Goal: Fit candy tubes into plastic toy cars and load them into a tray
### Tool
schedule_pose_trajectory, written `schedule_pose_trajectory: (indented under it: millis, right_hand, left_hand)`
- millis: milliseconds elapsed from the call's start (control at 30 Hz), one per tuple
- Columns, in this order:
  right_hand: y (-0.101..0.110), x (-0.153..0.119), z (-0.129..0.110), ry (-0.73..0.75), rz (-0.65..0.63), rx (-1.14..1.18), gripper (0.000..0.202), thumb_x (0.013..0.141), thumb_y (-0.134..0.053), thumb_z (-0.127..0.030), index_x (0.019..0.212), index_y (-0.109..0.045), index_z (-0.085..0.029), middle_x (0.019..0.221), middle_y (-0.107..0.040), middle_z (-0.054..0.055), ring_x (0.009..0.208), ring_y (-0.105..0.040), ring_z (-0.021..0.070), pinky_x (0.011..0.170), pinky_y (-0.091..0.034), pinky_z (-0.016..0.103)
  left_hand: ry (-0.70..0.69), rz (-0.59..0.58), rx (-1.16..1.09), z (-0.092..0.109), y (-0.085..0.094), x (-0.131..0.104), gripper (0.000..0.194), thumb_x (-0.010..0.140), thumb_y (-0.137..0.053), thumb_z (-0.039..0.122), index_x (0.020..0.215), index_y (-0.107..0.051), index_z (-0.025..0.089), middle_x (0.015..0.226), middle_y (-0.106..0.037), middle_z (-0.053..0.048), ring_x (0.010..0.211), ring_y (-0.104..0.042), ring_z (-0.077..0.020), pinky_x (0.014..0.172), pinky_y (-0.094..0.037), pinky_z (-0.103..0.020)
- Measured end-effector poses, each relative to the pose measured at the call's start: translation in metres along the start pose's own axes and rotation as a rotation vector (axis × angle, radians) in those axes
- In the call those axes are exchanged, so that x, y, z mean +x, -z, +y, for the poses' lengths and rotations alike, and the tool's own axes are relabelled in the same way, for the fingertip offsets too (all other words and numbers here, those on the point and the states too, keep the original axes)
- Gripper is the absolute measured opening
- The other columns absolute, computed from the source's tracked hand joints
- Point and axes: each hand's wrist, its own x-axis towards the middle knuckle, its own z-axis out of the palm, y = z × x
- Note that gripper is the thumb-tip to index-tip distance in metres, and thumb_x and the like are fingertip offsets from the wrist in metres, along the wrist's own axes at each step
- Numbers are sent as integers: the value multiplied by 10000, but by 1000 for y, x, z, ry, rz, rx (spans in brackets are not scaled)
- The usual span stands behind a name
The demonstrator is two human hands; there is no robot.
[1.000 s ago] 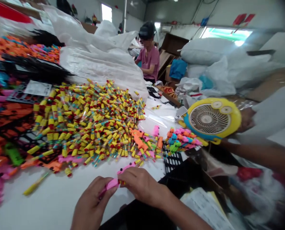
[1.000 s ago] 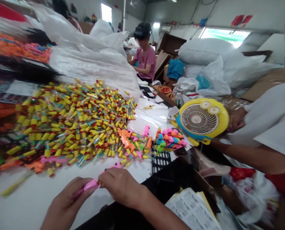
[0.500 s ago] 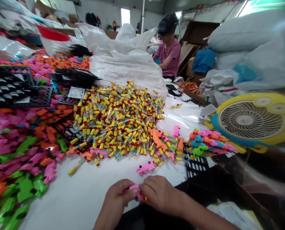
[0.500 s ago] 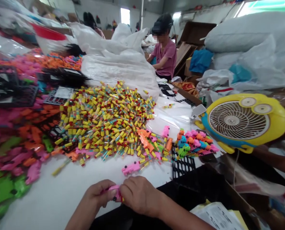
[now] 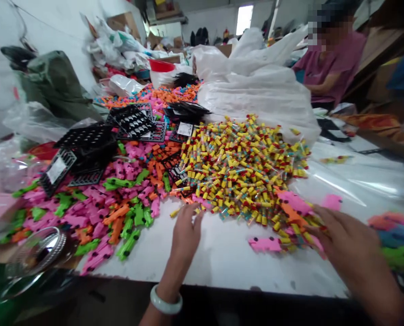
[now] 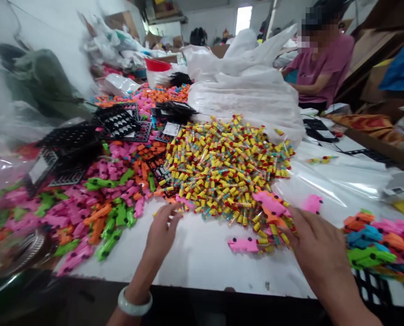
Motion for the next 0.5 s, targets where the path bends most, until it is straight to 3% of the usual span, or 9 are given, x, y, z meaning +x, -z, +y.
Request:
schedule_pose_trajectory:
  millis: [100, 200, 333, 500]
  right_hand:
    - [-2, 5, -25, -66, 16, 66, 408, 935, -456, -429, 1181, -608, -141, 1158, -649, 167, 1040, -607, 296, 916, -486, 464]
    - [-16, 0, -88, 43, -22, 350, 265, 938, -483, -306, 1129, -619, -182, 1080, -676, 118, 988, -623, 236, 874, -512, 401]
    - [-34, -5, -164, 148, -90, 566, 226, 913, -521, -191, 1117, -618, -190, 1109, -667, 107, 1025, -606, 222, 862, -520, 388]
    - [-56, 22, -218, 229, -235, 719, 243, 927, -465, -145, 1128, -598, -184, 1102, -653, 98, 1027, -583, 211, 863, -513, 373]
  left_hand:
    - [120, 190, 215, -47, 17, 18, 280, 900, -441, 245, 1104, -582, 117, 1077, -592, -161, 973, -582, -258, 863, -507, -428]
    - [193, 263, 388, -74, 30, 28, 317, 875, -449, 213, 1133, -561, 69, 1126, -555, -230, 1092, -507, -370, 930, -415, -580]
    - [179, 178, 550, -73, 37, 20, 263, 851, -450, 150, 1053, -597, 67, 1035, -594, -218, 1026, -527, -388, 880, -422, -563]
    - [122, 52, 560, -54, 32, -16, 236, 869, -518, 199, 1054, -605, 80, 935, -616, -159, 904, -576, -329, 804, -473, -454]
